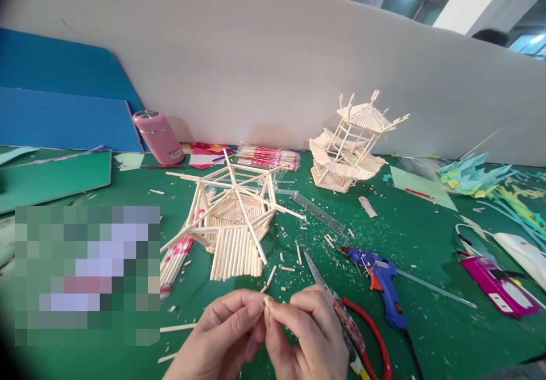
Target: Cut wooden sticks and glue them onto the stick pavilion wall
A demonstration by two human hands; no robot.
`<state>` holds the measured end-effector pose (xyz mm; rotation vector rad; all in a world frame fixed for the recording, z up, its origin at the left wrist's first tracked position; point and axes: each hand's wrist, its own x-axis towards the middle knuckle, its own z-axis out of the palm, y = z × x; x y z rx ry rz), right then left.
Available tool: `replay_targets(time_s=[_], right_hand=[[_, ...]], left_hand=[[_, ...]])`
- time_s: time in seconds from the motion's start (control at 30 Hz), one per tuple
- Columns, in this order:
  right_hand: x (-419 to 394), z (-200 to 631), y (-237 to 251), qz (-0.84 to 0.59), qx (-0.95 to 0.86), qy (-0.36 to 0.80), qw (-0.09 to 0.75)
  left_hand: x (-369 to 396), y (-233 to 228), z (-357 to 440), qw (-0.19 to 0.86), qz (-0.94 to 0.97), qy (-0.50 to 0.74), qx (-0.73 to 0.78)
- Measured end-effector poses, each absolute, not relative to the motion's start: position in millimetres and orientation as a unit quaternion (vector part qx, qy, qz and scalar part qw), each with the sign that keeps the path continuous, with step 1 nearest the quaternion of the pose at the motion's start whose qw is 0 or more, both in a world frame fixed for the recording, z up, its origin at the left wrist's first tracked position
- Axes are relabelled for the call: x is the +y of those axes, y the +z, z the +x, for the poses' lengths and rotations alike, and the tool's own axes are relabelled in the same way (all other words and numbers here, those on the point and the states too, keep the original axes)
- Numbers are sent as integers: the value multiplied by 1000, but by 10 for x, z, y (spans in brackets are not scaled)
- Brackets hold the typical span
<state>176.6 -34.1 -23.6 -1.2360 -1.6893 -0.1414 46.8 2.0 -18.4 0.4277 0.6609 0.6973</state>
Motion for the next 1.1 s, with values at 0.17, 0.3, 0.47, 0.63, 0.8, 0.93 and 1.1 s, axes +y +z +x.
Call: replay_targets(time_s=[0.17, 0.3, 0.47, 0.63, 0.8, 0.93, 1.1], right_hand=[[-251, 1699, -213, -546, -629, -27, 553], [-191, 1732, -182, -583, -585, -5, 563], [-32, 1841, -65, -598, -606, 3, 524], [28, 1962, 57, -609, -664, 164, 403], [-265, 2132, 96, -549, -657, 392, 337], [-396, 2272, 87, -472, -573, 417, 524], [-235, 2146, 31, -497, -491, 284, 657]], left_hand=[[39, -184, 438, 850, 211, 343, 339], [80, -169, 421, 826, 206, 376, 365], [113, -141, 399, 814, 192, 384, 392], [113, -130, 369, 810, 192, 389, 396], [118, -135, 357, 802, 198, 395, 401], [118, -112, 351, 798, 186, 402, 410], [112, -92, 349, 798, 186, 395, 415]])
